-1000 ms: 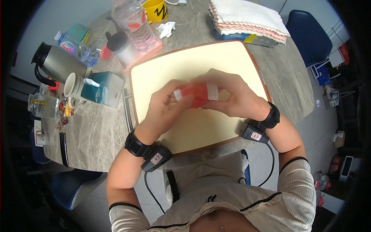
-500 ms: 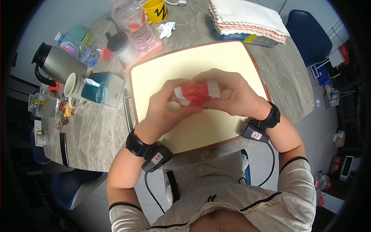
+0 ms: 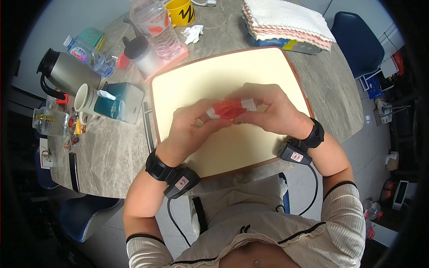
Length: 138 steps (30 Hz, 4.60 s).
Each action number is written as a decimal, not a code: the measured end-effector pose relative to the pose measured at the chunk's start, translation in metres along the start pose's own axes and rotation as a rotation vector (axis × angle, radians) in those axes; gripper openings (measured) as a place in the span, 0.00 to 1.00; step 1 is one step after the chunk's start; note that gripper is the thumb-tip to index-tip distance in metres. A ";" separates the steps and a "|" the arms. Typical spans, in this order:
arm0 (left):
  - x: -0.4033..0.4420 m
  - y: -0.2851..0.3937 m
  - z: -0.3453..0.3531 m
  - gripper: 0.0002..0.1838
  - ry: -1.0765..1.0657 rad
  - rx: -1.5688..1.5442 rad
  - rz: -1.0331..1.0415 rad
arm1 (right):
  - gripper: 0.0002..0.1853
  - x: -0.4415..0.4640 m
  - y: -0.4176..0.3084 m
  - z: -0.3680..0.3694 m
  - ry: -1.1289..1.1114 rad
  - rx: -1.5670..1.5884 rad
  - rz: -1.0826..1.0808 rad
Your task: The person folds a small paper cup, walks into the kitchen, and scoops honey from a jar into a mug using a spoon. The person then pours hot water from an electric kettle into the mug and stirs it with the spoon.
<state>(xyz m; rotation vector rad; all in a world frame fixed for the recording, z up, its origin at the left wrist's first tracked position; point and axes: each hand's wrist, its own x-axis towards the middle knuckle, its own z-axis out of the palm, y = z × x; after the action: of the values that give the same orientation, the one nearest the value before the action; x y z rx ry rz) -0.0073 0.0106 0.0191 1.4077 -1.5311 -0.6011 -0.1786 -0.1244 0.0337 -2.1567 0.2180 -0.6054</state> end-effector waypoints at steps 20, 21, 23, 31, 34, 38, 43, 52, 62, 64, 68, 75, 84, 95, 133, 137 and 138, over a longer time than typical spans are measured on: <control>0.000 0.000 -0.001 0.13 -0.075 -0.145 -0.187 | 0.16 -0.002 0.004 0.000 -0.034 0.116 0.117; 0.000 0.000 -0.001 0.14 -0.076 -0.138 -0.192 | 0.17 -0.002 0.002 0.001 -0.045 0.183 0.164; 0.001 0.001 -0.001 0.15 -0.084 -0.122 -0.173 | 0.18 -0.002 0.000 0.000 -0.064 0.200 0.191; 0.002 0.002 0.001 0.22 -0.109 -0.060 -0.206 | 0.12 0.001 -0.004 -0.001 -0.081 0.349 0.311; 0.002 0.003 0.002 0.23 -0.109 -0.002 -0.154 | 0.12 0.002 -0.004 -0.002 -0.096 0.283 0.262; 0.003 0.006 0.001 0.20 -0.165 -0.022 -0.242 | 0.11 0.001 -0.003 -0.002 -0.084 0.271 0.217; 0.007 0.011 0.000 0.16 -0.217 -0.006 -0.238 | 0.10 0.000 0.002 -0.003 -0.072 0.168 0.144; 0.006 0.006 0.001 0.12 -0.211 0.107 -0.112 | 0.09 -0.001 -0.001 0.002 -0.027 0.234 0.118; 0.003 0.007 -0.002 0.12 -0.201 -0.027 -0.172 | 0.10 -0.001 -0.004 0.000 -0.020 0.251 0.047; 0.002 0.002 -0.002 0.13 -0.180 -0.084 -0.186 | 0.11 -0.002 -0.002 0.001 -0.009 0.234 0.036; 0.001 0.004 -0.004 0.13 -0.147 -0.057 -0.209 | 0.15 -0.001 -0.003 0.001 -0.022 0.161 0.061; 0.002 0.004 0.001 0.14 -0.033 -0.039 -0.083 | 0.18 0.000 -0.010 -0.004 -0.098 0.125 0.149; 0.003 0.007 0.006 0.16 0.007 -0.106 -0.067 | 0.16 0.000 -0.006 -0.003 -0.068 0.092 0.064; 0.005 0.009 0.002 0.14 -0.030 0.097 0.102 | 0.11 -0.002 -0.010 -0.004 -0.063 0.061 -0.012; 0.003 -0.004 0.004 0.24 0.127 -0.036 0.061 | 0.21 -0.001 -0.002 0.002 0.035 0.185 0.024; 0.001 -0.005 0.004 0.23 0.077 -0.055 0.026 | 0.18 -0.001 -0.002 0.000 -0.014 0.216 0.060; 0.000 -0.003 0.003 0.24 0.046 -0.048 -0.004 | 0.18 0.000 -0.001 0.001 -0.016 0.235 0.047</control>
<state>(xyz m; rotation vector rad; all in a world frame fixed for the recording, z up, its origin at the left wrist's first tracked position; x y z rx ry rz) -0.0083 0.0092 0.0156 1.3795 -1.4685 -0.6005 -0.1785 -0.1228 0.0339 -1.9242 0.1788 -0.5579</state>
